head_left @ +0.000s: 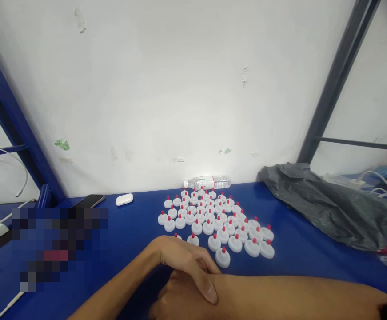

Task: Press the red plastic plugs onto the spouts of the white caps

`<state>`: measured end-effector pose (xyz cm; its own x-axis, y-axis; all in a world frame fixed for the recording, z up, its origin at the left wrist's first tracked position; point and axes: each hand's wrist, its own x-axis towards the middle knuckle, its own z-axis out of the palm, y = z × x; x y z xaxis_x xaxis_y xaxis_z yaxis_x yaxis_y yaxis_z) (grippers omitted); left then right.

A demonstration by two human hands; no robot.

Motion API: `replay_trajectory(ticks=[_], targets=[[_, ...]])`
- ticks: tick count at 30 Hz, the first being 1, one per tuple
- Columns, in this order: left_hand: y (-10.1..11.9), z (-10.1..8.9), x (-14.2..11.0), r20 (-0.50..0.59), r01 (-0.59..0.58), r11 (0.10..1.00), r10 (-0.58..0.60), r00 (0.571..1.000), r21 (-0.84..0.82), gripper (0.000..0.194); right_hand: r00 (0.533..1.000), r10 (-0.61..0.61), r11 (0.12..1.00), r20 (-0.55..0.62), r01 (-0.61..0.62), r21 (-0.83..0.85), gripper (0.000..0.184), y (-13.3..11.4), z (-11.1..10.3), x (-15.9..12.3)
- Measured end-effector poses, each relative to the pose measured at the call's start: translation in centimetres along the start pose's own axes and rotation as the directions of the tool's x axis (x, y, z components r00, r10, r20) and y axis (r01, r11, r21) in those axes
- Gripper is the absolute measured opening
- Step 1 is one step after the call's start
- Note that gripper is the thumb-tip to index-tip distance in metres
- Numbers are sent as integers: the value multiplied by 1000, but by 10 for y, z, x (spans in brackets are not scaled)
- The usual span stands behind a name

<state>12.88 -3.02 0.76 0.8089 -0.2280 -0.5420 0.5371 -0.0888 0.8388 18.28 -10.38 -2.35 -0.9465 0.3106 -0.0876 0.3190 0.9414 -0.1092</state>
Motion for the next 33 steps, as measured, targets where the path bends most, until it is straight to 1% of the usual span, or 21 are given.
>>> replay_trajectory(ticks=[2,5,9,12,14,18,20,26,29,33], targets=[[-1,0,0,1,0,1000,0,1000,4,48,1000,-5,1000,-1,5,0,19,1,2,0],[-1,-1,0,15,-10,1000,10,1000,14,46,1000,-15,1000,-13,15,-4,21,3,7,0],[0,-2,-3,34,-28,1000,28,999,-6,41,997,2,997,-81,-7,-71,22,2,16,-5],[0,-1,-5,54,-50,998,52,997,-33,35,995,10,994,-100,-21,-108,23,0,15,-8],[0,-1,-6,48,-49,998,50,998,-25,36,995,12,993,-97,-23,-113,23,-2,11,-9],[0,-1,-3,1,-3,1000,3,1000,16,47,998,3,997,-60,-8,-72,20,-3,5,-5],[0,-1,-2,-13,7,1000,-6,1000,24,49,999,2,998,-46,-4,-59,20,-3,4,-3],[1,-2,-2,-15,-8,999,9,1000,46,45,1000,15,998,-27,-17,-66,23,-3,6,-1],[-1,-3,-1,-6,-44,998,44,999,53,43,1000,5,998,-25,-7,-65,24,-2,6,-2],[-3,-3,-1,13,-79,995,79,997,55,40,999,28,997,-34,-30,-67,28,0,10,-4]])
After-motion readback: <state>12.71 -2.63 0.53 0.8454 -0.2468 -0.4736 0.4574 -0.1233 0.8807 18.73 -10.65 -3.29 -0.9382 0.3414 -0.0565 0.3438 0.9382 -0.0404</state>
